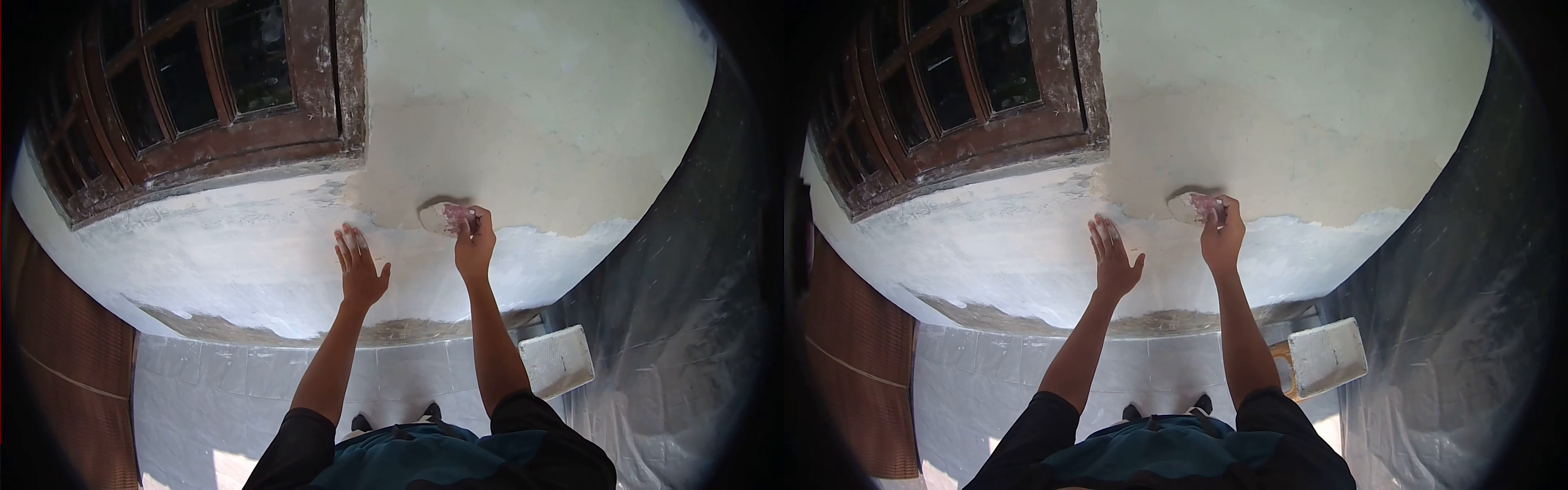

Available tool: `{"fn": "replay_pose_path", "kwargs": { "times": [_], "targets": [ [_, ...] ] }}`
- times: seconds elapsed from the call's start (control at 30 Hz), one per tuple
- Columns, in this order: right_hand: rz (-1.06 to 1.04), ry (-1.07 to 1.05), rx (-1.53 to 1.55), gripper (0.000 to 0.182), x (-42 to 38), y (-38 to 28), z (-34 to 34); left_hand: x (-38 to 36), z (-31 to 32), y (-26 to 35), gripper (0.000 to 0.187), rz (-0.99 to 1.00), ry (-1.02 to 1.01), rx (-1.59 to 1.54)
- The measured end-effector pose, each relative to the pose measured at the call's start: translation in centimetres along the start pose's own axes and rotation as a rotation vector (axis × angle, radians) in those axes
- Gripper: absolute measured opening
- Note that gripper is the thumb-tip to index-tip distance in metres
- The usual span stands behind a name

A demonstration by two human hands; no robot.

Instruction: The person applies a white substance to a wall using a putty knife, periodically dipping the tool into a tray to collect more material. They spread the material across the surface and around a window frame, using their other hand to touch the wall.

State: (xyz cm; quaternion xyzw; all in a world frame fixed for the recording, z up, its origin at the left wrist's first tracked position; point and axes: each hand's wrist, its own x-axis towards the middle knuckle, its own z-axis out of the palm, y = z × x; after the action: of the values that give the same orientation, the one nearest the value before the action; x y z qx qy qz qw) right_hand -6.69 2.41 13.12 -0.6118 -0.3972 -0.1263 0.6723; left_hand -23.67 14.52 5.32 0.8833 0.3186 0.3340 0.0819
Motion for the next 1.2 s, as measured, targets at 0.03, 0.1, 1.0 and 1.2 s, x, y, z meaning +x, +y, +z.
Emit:
{"fn": "replay_pose_path", "kwargs": {
  "times": [0.03,0.1,1.0,1.2],
  "targets": [
    [-0.045,-0.082,-0.095,0.024,-0.2,-0.7,0.6,0.1,0.1,0.1,0.105,-0.002,0.013,0.003],
    [-0.020,-0.104,-0.078,0.025,0.0,0.4,1.4,0.1,0.2,0.3,0.104,-0.001,0.026,0.004],
    [0.076,0.015,-0.019,0.023,-1.9,1.2,0.5,-0.2,0.8,-0.5,0.102,0.045,0.012,0.039],
    [0.216,0.260,0.303,0.015,-1.2,2.1,0.3,-0.1,0.4,-0.9,0.103,0.044,-0.006,0.033]
  ]
}}
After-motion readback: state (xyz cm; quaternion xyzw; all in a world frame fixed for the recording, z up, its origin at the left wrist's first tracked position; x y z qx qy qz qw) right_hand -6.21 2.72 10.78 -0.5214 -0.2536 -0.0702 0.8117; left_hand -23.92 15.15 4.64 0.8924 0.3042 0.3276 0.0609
